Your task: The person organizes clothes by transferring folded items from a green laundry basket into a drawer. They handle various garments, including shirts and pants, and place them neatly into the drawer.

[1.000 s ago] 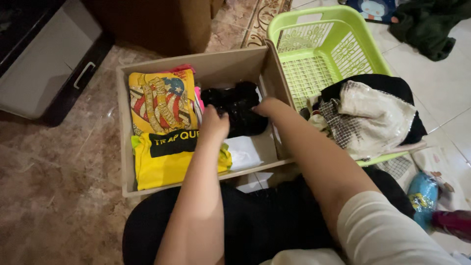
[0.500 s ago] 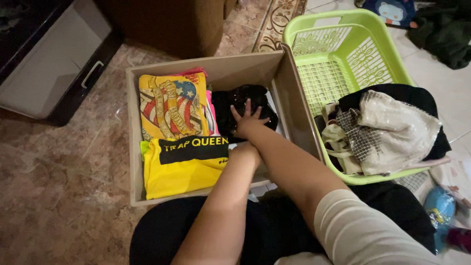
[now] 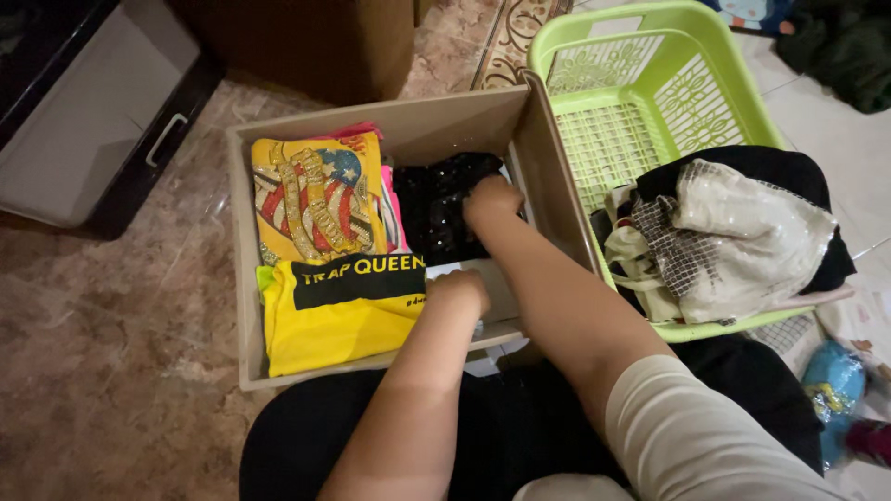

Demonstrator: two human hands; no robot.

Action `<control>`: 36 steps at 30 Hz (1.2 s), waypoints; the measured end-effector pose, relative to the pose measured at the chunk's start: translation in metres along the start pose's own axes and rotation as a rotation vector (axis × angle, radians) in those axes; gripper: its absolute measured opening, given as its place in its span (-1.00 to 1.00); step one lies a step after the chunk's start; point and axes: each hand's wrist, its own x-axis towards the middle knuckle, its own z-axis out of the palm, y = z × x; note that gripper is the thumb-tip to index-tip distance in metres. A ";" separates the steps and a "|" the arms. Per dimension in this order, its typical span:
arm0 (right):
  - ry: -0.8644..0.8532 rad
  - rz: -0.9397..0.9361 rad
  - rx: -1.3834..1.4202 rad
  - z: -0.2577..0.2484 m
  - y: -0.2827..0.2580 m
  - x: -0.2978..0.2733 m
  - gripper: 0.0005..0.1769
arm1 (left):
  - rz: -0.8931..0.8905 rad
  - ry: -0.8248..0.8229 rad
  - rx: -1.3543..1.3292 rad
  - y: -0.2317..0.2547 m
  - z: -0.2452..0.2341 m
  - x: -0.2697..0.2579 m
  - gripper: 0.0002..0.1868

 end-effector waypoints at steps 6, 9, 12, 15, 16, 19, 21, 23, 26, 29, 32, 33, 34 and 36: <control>0.046 0.027 0.317 0.014 -0.008 0.009 -0.16 | -0.002 -0.031 0.015 0.000 0.000 -0.004 -0.52; 0.136 0.085 0.277 0.033 0.000 0.030 -0.02 | -0.010 -0.057 0.025 0.003 -0.009 -0.009 -0.52; 0.203 0.011 0.183 0.047 0.015 0.046 0.00 | -0.007 -0.051 0.035 0.004 -0.011 -0.014 -0.52; 0.150 -0.079 0.095 0.039 0.017 0.036 -0.14 | 0.010 -0.022 0.031 0.003 -0.008 -0.015 -0.51; 0.095 -0.095 0.099 0.034 0.013 0.028 -0.20 | 0.017 -0.015 0.029 0.003 -0.007 -0.015 -0.51; -0.006 -0.152 0.129 0.022 -0.002 0.009 -0.27 | 0.004 0.000 0.018 0.004 -0.005 -0.011 -0.48; -0.020 -0.145 0.167 0.023 -0.006 0.006 -0.26 | 0.005 -0.011 0.002 0.004 -0.005 -0.010 -0.49; 0.001 -0.084 0.217 0.029 -0.010 0.009 -0.21 | 0.006 -0.038 0.002 0.004 -0.005 -0.008 -0.48; -0.044 0.069 0.237 0.029 -0.007 0.019 0.08 | 0.012 -0.060 0.013 0.003 -0.007 -0.007 -0.45; -0.068 0.157 0.333 0.025 0.008 0.012 0.15 | 0.015 -0.039 0.004 0.002 -0.005 -0.008 -0.48; -0.015 0.147 0.222 0.018 0.006 0.011 0.20 | 0.016 -0.051 0.011 0.003 -0.006 -0.009 -0.48; 0.021 0.080 0.174 0.017 0.007 0.010 0.15 | 0.018 -0.048 0.012 0.003 -0.006 -0.010 -0.49; 0.057 0.013 0.125 0.016 0.007 0.007 0.11 | 0.021 -0.046 0.013 0.003 -0.006 -0.011 -0.50; 0.120 -0.053 0.076 0.010 0.006 0.003 0.05 | 0.016 -0.029 0.004 0.004 -0.005 -0.012 -0.50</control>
